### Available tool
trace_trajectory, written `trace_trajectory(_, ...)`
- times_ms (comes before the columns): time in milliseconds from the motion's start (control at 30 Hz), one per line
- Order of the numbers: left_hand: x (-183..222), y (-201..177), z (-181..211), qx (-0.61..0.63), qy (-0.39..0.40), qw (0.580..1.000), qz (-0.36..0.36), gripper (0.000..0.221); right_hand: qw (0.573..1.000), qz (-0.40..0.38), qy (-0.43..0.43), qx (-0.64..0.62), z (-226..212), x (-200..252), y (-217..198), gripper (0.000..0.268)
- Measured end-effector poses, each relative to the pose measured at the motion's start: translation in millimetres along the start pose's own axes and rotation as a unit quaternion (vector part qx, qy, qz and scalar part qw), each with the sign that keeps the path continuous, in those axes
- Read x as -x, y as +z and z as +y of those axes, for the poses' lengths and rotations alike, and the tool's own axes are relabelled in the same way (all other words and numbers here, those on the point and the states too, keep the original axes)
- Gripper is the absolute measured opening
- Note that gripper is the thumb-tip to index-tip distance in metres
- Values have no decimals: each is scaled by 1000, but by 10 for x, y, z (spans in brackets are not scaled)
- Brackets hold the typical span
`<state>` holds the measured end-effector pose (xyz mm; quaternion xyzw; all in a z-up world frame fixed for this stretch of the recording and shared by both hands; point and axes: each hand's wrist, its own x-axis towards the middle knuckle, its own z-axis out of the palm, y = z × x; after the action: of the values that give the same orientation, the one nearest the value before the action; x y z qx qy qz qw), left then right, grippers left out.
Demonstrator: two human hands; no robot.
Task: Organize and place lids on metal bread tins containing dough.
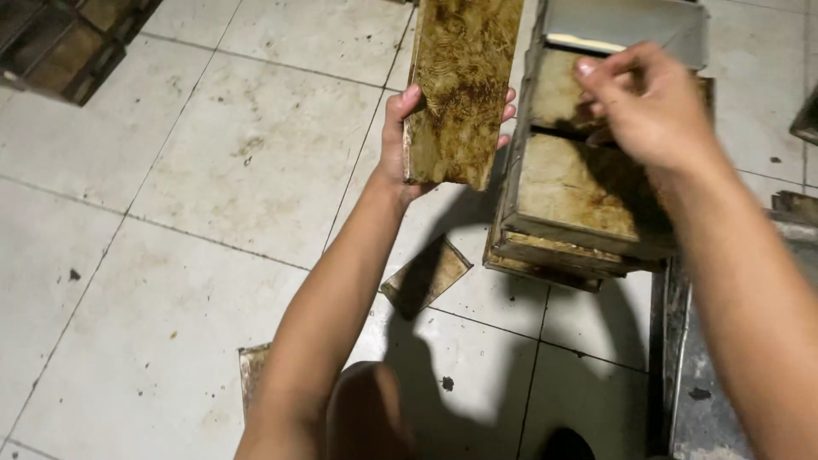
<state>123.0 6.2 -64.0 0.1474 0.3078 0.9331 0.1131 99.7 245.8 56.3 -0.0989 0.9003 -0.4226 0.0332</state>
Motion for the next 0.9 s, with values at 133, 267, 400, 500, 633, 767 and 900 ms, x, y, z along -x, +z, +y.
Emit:
trace_trajectory(133,-284,195,-65,39,76,993,-81,85,956,-81,158,-232,2,66,257,38)
trace_trajectory(267,-381,229,-202,30,81,986,-144,78,852,-51,164,-494,294,90,433,21)
trace_trajectory(400,-389,463,13,-13,13,998,56,68,859,47,176,-478,264,79,178,35)
trace_trajectory(500,-407,618,350,-215,-23,956,196,132,891,105,193,-397,219,84,-101,33)
trace_trajectory(633,-588,457,587,-723,20,680,121,156,952,98,192,-216,242,-113,-387,29)
trace_trajectory(767,-984,972,520,-925,-65,359,-109,167,976,40,158,-142,338,-514,-498,36)
trace_trajectory(900,-1779,560,189,-944,11,287,-166,168,982,-20,67,-176,543,-1228,-505,36)
